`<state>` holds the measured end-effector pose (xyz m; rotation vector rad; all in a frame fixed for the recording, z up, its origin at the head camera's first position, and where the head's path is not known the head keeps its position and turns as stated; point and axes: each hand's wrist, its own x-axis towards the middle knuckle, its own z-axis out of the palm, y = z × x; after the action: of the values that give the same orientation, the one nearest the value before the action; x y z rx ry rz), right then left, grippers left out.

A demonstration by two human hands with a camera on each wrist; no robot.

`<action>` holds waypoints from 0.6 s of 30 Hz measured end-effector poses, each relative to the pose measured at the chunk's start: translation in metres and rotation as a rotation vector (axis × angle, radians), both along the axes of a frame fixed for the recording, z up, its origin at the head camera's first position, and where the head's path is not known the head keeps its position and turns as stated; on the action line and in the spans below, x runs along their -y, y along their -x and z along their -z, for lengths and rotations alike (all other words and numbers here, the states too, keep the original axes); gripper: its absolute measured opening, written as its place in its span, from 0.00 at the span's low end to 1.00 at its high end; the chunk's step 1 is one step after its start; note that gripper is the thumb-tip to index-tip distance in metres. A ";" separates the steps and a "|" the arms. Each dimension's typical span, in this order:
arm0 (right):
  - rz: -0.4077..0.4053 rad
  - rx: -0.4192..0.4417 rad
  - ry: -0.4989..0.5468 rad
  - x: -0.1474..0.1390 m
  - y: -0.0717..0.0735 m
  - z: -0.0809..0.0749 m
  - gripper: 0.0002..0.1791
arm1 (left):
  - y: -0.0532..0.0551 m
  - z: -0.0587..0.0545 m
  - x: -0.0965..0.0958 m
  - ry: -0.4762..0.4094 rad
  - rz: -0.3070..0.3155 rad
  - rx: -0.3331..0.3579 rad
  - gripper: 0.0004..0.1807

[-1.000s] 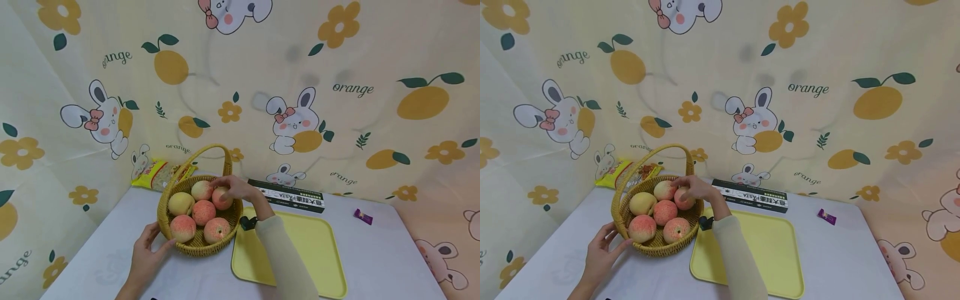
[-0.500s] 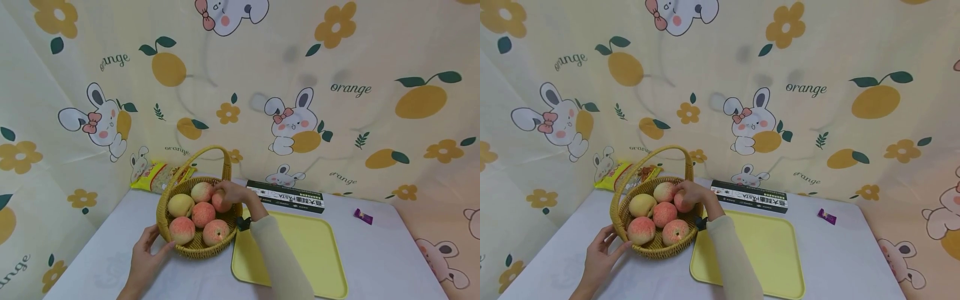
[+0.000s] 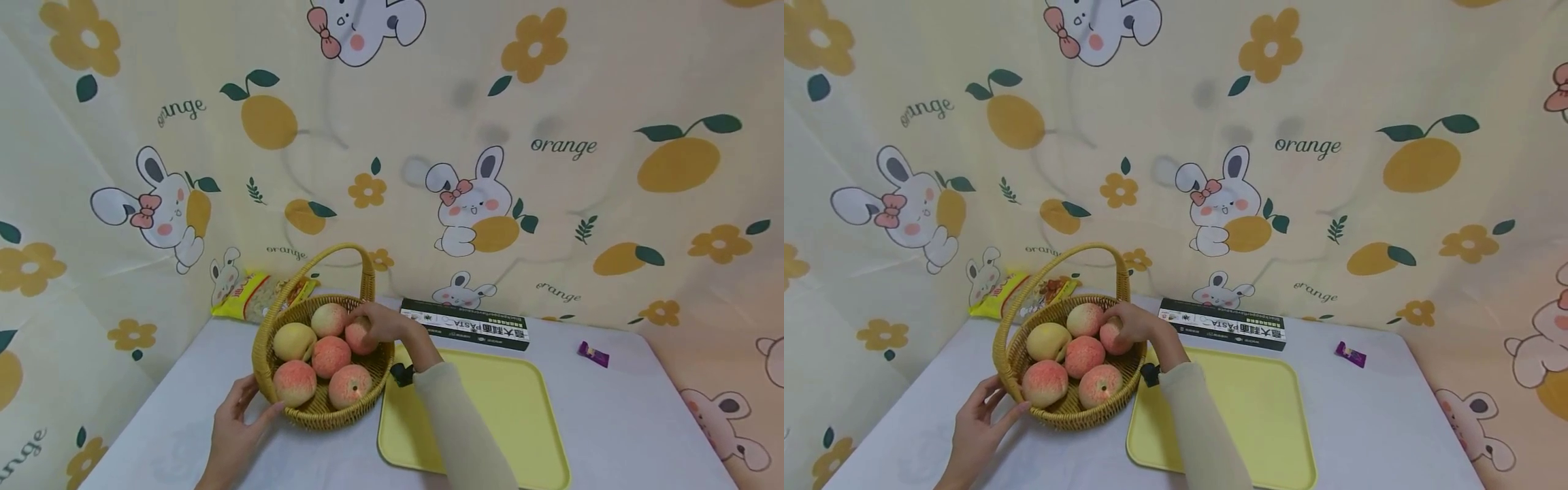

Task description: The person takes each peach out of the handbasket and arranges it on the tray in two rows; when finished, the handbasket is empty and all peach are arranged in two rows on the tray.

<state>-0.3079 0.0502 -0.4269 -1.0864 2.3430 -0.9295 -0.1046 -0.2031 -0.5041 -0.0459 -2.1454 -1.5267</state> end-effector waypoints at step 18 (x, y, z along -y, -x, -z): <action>-0.012 -0.039 -0.117 0.006 0.006 -0.010 0.32 | -0.001 0.003 -0.001 -0.023 0.001 -0.024 0.29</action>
<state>-0.3139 0.0446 -0.4169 -1.0794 2.3872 -0.7631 -0.1036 -0.2020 -0.5069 -0.0563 -2.1093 -1.5435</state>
